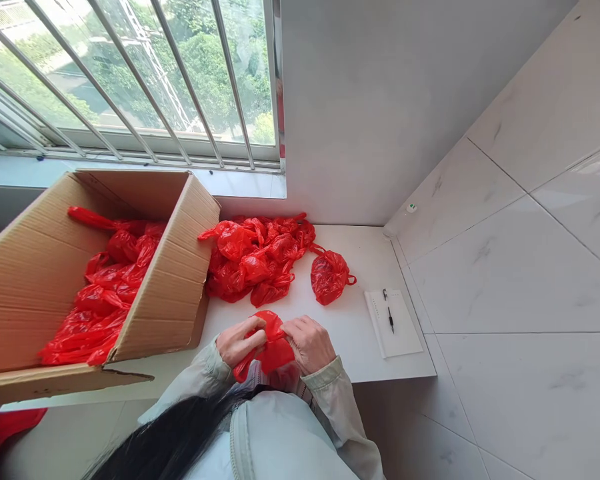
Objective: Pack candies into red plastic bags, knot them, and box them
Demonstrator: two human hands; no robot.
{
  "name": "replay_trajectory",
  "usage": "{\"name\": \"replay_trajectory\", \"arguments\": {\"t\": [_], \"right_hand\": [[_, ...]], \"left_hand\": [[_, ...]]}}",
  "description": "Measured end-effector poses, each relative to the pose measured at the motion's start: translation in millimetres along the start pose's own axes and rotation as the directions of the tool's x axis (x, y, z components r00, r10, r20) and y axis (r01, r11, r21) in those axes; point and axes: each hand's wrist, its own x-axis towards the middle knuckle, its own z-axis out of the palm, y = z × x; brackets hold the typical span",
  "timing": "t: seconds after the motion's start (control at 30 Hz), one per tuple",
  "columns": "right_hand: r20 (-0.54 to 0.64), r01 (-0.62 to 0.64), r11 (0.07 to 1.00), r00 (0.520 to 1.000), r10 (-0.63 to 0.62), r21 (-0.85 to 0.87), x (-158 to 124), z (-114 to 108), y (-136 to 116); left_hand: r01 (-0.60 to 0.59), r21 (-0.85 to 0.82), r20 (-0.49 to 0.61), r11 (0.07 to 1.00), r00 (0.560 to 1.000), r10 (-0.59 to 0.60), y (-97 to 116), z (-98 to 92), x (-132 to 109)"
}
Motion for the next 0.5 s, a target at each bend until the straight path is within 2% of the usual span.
{"name": "replay_trajectory", "arguments": {"t": [0.1, 0.2, 0.37, 0.5], "right_hand": [[-0.070, -0.044, 0.997, 0.997, 0.040, -0.061, -5, 5, 1], [-0.115, -0.182, 0.968, 0.980, 0.164, -0.174, -14, 8, 15], [-0.230, -0.412, 0.859, 0.907, 0.354, -0.302, -38, -3, 57], [-0.267, -0.536, 0.781, 0.842, 0.469, -0.320, -55, -7, 80]], "left_hand": [[-0.068, 0.040, -0.012, 0.997, 0.998, 0.069, 1, -6.7, -7], [-0.083, 0.073, -0.038, 0.994, 0.996, 0.086, -2, -14.3, -11], [0.006, 0.106, -0.058, 0.994, 0.998, 0.000, -22, -23.0, -22], [0.089, 0.109, -0.019, 0.990, 0.996, -0.088, -36, -18.4, -37]]}}
